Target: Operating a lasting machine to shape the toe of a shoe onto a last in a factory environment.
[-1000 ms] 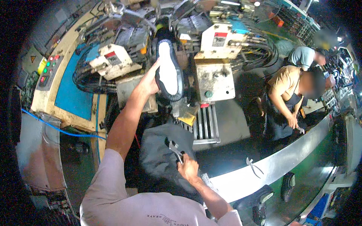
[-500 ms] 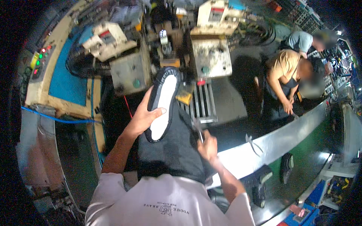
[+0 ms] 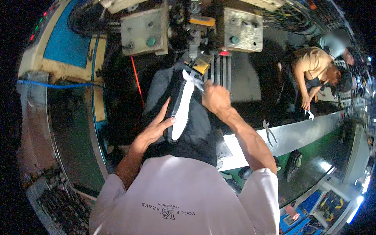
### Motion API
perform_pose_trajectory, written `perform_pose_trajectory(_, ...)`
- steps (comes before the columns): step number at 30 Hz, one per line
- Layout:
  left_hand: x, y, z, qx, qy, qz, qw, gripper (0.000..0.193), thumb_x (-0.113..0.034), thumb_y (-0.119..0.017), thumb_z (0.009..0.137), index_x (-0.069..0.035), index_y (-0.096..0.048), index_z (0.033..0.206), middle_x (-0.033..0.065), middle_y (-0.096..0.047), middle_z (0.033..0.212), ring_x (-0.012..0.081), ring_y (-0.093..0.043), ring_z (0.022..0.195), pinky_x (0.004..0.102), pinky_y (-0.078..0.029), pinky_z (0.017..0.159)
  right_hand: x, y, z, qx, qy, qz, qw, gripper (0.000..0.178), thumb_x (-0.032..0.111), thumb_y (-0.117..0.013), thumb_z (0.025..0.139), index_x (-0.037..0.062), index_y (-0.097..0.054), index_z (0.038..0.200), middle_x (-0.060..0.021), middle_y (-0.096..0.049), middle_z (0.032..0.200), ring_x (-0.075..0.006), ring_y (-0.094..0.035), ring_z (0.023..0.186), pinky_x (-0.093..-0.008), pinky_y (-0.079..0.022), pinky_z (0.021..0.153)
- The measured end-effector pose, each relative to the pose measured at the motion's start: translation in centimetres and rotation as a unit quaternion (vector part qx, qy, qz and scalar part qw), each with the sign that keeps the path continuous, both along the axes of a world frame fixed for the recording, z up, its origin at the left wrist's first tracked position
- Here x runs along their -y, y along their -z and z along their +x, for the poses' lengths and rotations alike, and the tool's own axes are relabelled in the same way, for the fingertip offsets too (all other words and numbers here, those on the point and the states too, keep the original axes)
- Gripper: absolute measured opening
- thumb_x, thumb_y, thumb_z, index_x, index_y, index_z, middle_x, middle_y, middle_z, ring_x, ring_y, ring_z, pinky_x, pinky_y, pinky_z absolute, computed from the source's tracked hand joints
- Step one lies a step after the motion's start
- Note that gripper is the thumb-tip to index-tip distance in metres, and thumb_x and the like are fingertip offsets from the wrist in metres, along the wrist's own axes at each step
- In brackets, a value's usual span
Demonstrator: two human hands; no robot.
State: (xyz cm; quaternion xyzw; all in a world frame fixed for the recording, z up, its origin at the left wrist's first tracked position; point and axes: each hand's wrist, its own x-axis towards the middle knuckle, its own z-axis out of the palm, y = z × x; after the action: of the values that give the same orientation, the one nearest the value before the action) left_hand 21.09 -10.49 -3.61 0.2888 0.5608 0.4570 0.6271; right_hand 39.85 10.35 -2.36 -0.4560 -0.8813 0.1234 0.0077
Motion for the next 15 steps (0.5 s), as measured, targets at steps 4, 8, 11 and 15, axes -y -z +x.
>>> perform_pose_trajectory(4, 1.2, 0.4, 1.7, -0.087, 0.001, 0.025, 0.996, 0.09, -0.016, -0.067, 0.108, -0.008, -0.009, 0.176, 0.0183, -0.023, 0.178, 0.028, -0.034, 0.157, 0.0409, -0.033, 0.128, 1.8, 0.6, 1.1, -0.309, -0.013, -0.006, 0.951, 0.026, 0.011, -0.076, 0.087, -0.0009, -0.061, 0.105, -0.0295, -0.069, 0.081, -0.049, -0.073, 0.079, -0.058, -0.058, 0.069)
perform_pose_trajectory(8, 1.3, 1.1, 2.1, -0.108, -0.009, 0.051, 0.993, 0.101, -0.006, -0.075, 0.101, -0.01, -0.007, 0.176, 0.0175, -0.027, 0.176, 0.026, -0.039, 0.153, 0.0398, -0.045, 0.121, 4.2, 0.9, 1.8, -0.002, -0.069, -0.085, 0.994, 0.026, 0.008, -0.078, 0.084, 0.0021, -0.059, 0.1, -0.0241, -0.07, 0.081, -0.0462, -0.073, 0.077, -0.0564, -0.058, 0.067)
perform_pose_trajectory(11, 1.4, 1.4, 2.1, -0.101, -0.02, 0.063, 0.993, 0.109, -0.002, -0.08, 0.096, -0.01, -0.006, 0.176, 0.0168, -0.03, 0.174, 0.0254, -0.04, 0.151, 0.0386, -0.046, 0.119, 5.3, 0.1, 3.1, -0.184, -0.091, -0.01, 0.979, 0.028, 0.003, -0.076, 0.082, 0.0001, -0.057, 0.103, -0.0232, -0.069, 0.085, -0.0458, -0.072, 0.079, -0.0526, -0.058, 0.068)
perform_pose_trajectory(15, 1.6, 1.3, 1.5, -0.06, -0.004, 0.072, 0.996, 0.114, -0.002, -0.084, 0.09, -0.009, -0.008, 0.176, 0.0182, -0.032, 0.173, 0.0263, -0.038, 0.153, 0.0371, -0.04, 0.122, 7.5, -0.9, 3.5, -0.082, -0.229, -0.019, 0.97, 0.032, 0.01, -0.078, 0.08, 0.005, -0.057, 0.103, -0.019, -0.071, 0.092, -0.0419, -0.074, 0.079, -0.0512, -0.061, 0.068)
